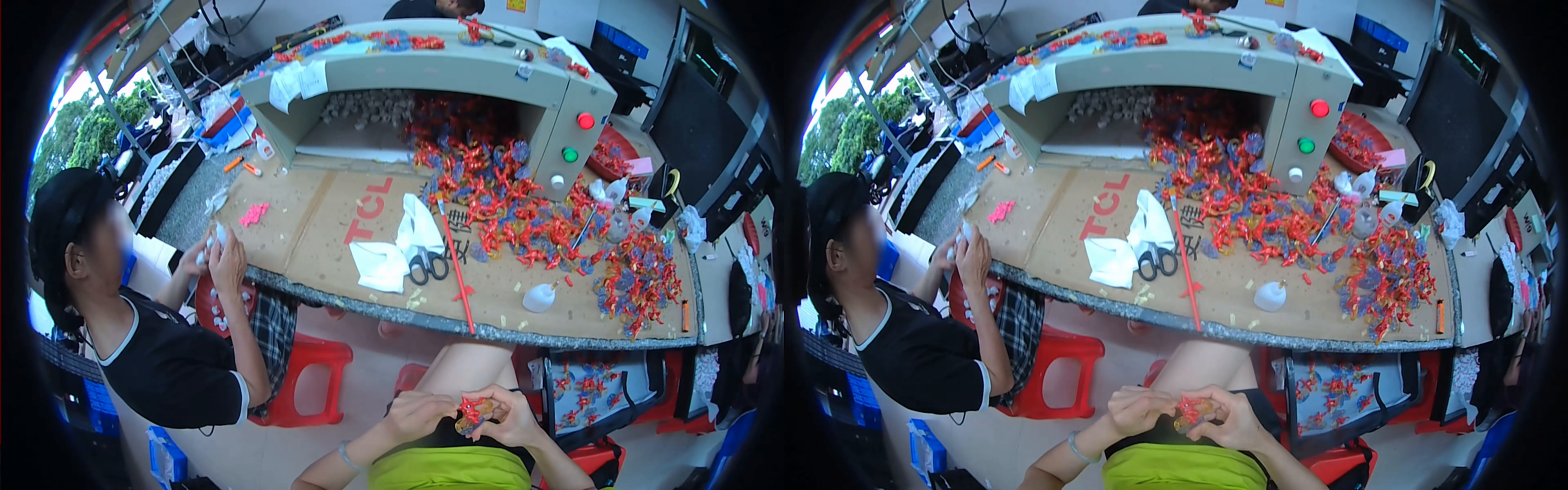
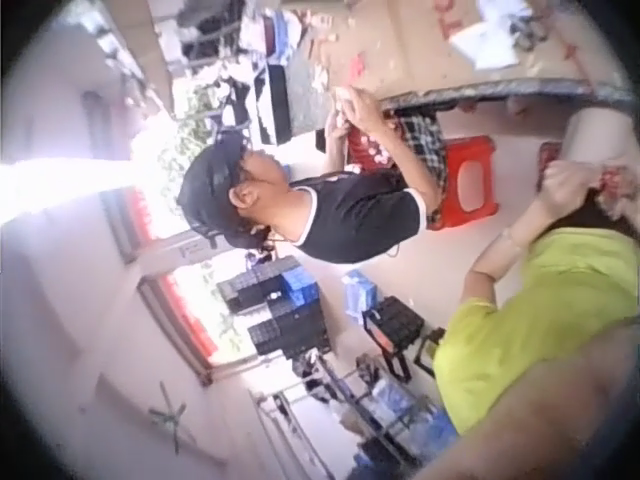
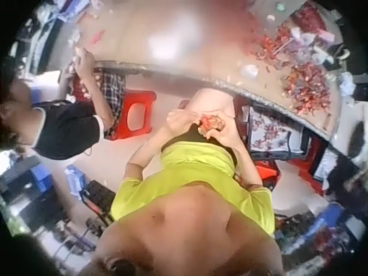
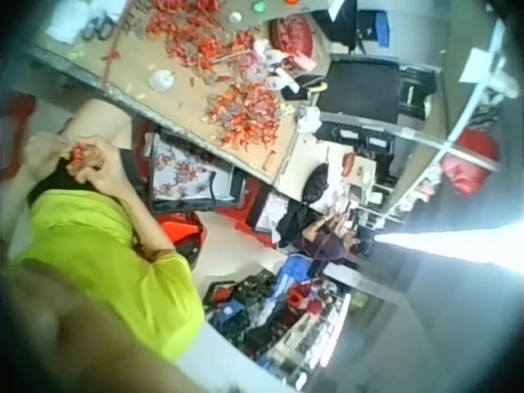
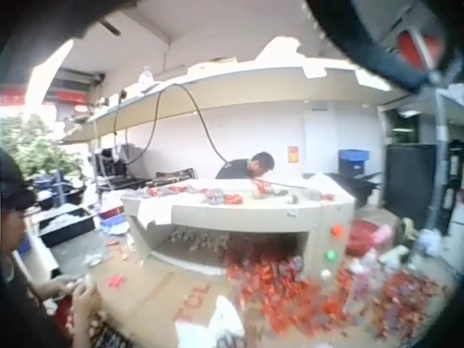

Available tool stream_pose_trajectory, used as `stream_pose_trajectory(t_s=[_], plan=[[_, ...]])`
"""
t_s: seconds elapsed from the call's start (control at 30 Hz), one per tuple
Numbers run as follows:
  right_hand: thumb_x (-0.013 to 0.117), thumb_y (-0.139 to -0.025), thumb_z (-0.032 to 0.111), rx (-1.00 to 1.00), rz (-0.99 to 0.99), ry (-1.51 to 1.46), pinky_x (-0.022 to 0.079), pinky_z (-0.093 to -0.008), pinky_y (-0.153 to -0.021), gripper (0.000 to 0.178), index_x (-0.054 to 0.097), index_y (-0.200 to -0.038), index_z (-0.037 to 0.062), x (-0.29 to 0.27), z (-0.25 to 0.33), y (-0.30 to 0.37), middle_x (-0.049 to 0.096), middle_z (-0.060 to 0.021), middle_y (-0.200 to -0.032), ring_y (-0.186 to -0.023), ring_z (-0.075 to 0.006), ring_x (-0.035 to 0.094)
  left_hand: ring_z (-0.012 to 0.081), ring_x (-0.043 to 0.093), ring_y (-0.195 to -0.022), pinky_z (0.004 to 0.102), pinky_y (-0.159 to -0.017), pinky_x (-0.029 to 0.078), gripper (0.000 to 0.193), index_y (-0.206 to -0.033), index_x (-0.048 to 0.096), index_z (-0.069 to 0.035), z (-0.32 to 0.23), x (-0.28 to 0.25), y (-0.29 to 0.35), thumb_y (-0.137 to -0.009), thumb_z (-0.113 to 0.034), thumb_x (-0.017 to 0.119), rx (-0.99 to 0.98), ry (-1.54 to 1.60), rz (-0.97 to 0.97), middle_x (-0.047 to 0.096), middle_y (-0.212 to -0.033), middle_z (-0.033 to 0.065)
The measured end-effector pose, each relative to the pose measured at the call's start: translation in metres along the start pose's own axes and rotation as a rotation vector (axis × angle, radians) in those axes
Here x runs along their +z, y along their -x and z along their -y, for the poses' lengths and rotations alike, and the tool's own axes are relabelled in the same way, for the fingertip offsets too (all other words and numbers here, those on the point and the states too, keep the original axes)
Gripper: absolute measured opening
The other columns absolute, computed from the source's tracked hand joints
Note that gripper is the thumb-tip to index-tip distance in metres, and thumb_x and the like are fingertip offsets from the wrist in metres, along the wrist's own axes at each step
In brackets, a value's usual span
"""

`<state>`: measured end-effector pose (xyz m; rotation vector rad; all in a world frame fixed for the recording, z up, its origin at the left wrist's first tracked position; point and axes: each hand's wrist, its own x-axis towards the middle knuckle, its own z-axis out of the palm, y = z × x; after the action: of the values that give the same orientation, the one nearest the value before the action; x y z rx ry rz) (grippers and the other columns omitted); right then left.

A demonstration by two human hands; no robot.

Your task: The person assembles toy figures by applying glue from a squeeze bottle and pressing the plastic components together onto bases.

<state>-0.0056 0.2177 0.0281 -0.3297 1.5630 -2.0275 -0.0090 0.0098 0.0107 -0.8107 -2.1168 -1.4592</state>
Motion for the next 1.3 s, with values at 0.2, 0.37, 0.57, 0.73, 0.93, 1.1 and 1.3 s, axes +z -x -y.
stream_pose_trajectory(t_s=[0.2, 0.37, 0.57, 0.73, 0.93, 1.1, 1.3], plan=[[0.07, -0.079, -0.008, 0.008, 0.026, -0.003, 0.058, -0.0305, -0.073, 0.049, 0.048, -0.124, -0.0098, -0.002, 0.006, -0.002, 0.065, -0.0192, -0.101, -0.083, -0.0195, 0.068, 0.0231, 0.07, -0.068, 0.0298, -0.06, 0.056, 0.017, -0.083, 0.063, -0.004, 0.003, 0.0, 0.003, -0.071, 0.0, 0.074, -0.002, -0.016, -0.004, 0.07, -0.078, 0.0084], [0.071, -0.079, -0.007, -0.002, 0.032, 0.015, 0.058, -0.0309, -0.073, 0.049, 0.049, -0.123, -0.0101, -0.003, 0.008, -0.005, 0.065, -0.0194, -0.101, -0.083, -0.0196, 0.068, 0.0234, 0.07, -0.068, 0.0304, -0.06, 0.057, 0.017, -0.082, 0.063, -0.003, 0.003, 0.0, 0.0, -0.071, 0.0, 0.074, 0.0, -0.018, -0.017, 0.07, -0.078, 0.0088], [0.071, -0.079, -0.007, -0.009, 0.022, -0.005, 0.058, -0.0311, -0.073, 0.05, 0.049, -0.123, -0.0102, 0.0, 0.009, 0.0, 0.066, -0.0193, -0.1, -0.081, -0.0199, 0.069, 0.0235, 0.07, -0.069, 0.0306, -0.06, 0.057, 0.017, -0.082, 0.063, -0.003, -0.003, 0.0, 0.002, -0.07, 0.001, 0.074, -0.005, -0.022, -0.024, 0.07, -0.079, 0.0085], [0.071, -0.078, -0.008, 0.027, 0.015, -0.017, 0.058, -0.0305, -0.071, 0.05, 0.049, -0.123, -0.0095, 0.002, 0.007, 0.004, 0.066, -0.0191, -0.098, -0.079, -0.0201, 0.069, 0.0231, 0.07, -0.069, 0.0299, -0.06, 0.056, 0.018, -0.083, 0.063, -0.003, -0.005, 0.001, 0.008, -0.07, 0.002, 0.074, 0.009, -0.018, -0.025, 0.07, -0.08, 0.0082], [0.066, -0.078, -0.013, 0.083, 0.046, 0.022, 0.057, -0.028, -0.076, 0.049, 0.05, -0.124, -0.0072, -0.002, 0.012, 0.005, 0.066, -0.0185, -0.103, -0.082, -0.0188, 0.069, 0.0209, 0.07, -0.062, 0.0273, -0.056, 0.056, 0.012, -0.077, 0.066, 0.0, -0.007, 0.001, 0.004, -0.069, 0.005, 0.073, 0.016, -0.017, -0.031, 0.07, -0.073, 0.0104], [0.066, -0.078, -0.014, 0.103, 0.041, 0.01, 0.058, -0.0273, -0.074, 0.049, 0.051, -0.124, -0.007, -0.003, 0.013, 0.005, 0.067, -0.0179, -0.101, -0.081, -0.0179, 0.069, 0.022, 0.07, -0.068, 0.0287, -0.059, 0.056, 0.019, -0.083, 0.062, -0.002, -0.008, 0.001, 0.007, -0.069, 0.004, 0.073, -0.008, -0.039, 0.003, 0.07, -0.081, 0.0076], [0.067, -0.077, -0.014, 0.103, 0.042, 0.039, 0.058, -0.0273, -0.073, 0.049, 0.051, -0.123, -0.0069, -0.003, 0.013, 0.009, 0.067, -0.0179, -0.101, -0.08, -0.0177, 0.069, 0.0222, 0.07, -0.067, 0.0288, -0.058, 0.056, 0.019, -0.084, 0.063, -0.002, -0.011, 0.003, 0.009, -0.069, 0.004, 0.073, 0.007, -0.029, -0.01, 0.07, -0.081, 0.0079]])
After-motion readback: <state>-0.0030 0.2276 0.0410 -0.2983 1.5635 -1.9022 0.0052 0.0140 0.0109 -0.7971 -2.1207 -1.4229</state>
